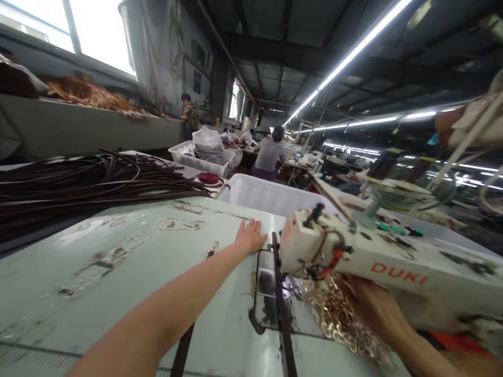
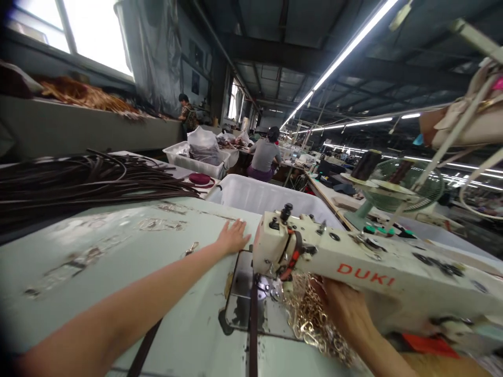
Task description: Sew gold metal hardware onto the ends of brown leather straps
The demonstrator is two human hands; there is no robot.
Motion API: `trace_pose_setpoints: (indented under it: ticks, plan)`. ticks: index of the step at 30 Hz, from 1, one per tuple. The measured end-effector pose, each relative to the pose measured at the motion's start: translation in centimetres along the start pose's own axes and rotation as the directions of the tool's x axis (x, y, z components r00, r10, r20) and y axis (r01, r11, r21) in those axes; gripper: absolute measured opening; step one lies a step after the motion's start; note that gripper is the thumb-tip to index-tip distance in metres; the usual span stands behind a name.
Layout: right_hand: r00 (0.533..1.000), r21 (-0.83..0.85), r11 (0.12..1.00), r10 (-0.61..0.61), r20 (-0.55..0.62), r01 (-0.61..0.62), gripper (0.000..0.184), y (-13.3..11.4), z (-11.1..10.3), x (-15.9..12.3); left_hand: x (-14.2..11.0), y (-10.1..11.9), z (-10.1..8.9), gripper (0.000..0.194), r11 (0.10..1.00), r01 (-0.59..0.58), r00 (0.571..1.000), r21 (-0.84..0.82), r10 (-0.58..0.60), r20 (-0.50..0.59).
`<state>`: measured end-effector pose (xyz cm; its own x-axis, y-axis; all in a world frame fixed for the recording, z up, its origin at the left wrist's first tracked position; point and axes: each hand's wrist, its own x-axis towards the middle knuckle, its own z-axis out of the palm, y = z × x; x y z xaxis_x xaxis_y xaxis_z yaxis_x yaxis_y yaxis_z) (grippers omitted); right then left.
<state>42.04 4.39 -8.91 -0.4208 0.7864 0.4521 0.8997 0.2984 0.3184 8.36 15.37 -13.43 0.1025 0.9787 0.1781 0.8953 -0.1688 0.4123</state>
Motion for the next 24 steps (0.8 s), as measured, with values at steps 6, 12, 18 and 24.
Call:
trace_pose_setpoints:
  ticks: [6, 12, 18, 24]
  plan:
    - [0.979, 0.034, 0.997, 0.056, 0.197, -0.064, 0.024, 0.7, -5.4, -4.6, -2.5, -1.7, -3.7, 0.039, 0.967, 0.135, 0.991, 0.217, -0.132, -0.03]
    - [0.965, 0.203, 0.978, -0.02, 0.26, -0.034, 0.013, -2.9, -8.7, -7.5, -10.5, -1.0, -7.2, 0.035, 0.929, 0.095, 0.99, 0.358, -0.053, -0.127]
    - [0.955, 0.444, 0.884, -0.244, 0.167, 0.148, 0.019, -6.4, -6.0, -7.8, -18.3, 4.7, -4.6, 0.041, 0.929, -0.267, 0.963, 0.256, 0.264, 0.045]
    - [0.897, 0.499, 0.809, -0.424, 0.129, 0.311, 0.02, -8.8, -4.6, -7.2, -20.2, 7.7, -1.3, 0.062, 0.907, -0.4, 0.909, 0.13, 0.375, 0.183]
